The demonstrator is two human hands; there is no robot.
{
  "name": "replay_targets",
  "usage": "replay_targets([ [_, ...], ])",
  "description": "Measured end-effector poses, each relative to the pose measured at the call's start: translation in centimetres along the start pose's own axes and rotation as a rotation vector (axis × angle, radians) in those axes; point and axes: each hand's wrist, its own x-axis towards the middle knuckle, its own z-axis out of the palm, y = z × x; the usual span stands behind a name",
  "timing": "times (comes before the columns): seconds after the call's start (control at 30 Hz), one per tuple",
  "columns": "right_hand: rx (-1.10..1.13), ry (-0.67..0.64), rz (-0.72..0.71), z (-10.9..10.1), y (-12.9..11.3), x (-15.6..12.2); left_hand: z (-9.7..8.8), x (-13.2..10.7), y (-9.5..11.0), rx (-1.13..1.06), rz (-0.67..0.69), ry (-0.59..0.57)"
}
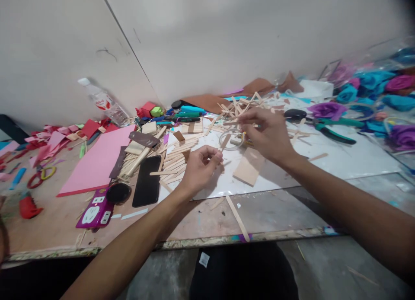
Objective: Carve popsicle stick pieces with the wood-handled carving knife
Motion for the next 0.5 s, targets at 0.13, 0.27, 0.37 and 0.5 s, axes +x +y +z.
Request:
replay_targets([
  [0.13, 0.269, -0.051, 0.100, 1.8, -0.8, -1.1, 0.1, -0.2, 0.2, -0.033, -0.028, -0.009],
  [0.27, 0.349, -0.055, 0.109, 2.3, -1.4, -1.5, 0.0, -0.2, 0.3, -0.086, -0.050, 0.001],
  [0.37, 0.398, -0.050, 0.108, 2.2, -1.5, -1.7, 0.1, -0.2, 0.4, -0.126, -0.072, 0.004],
  [0.5, 0.369, -0.056, 0.050, 2.1, -1.5, -1.9, 0.3, -0.3, 0.5, -0.176, -0.098, 0.005],
])
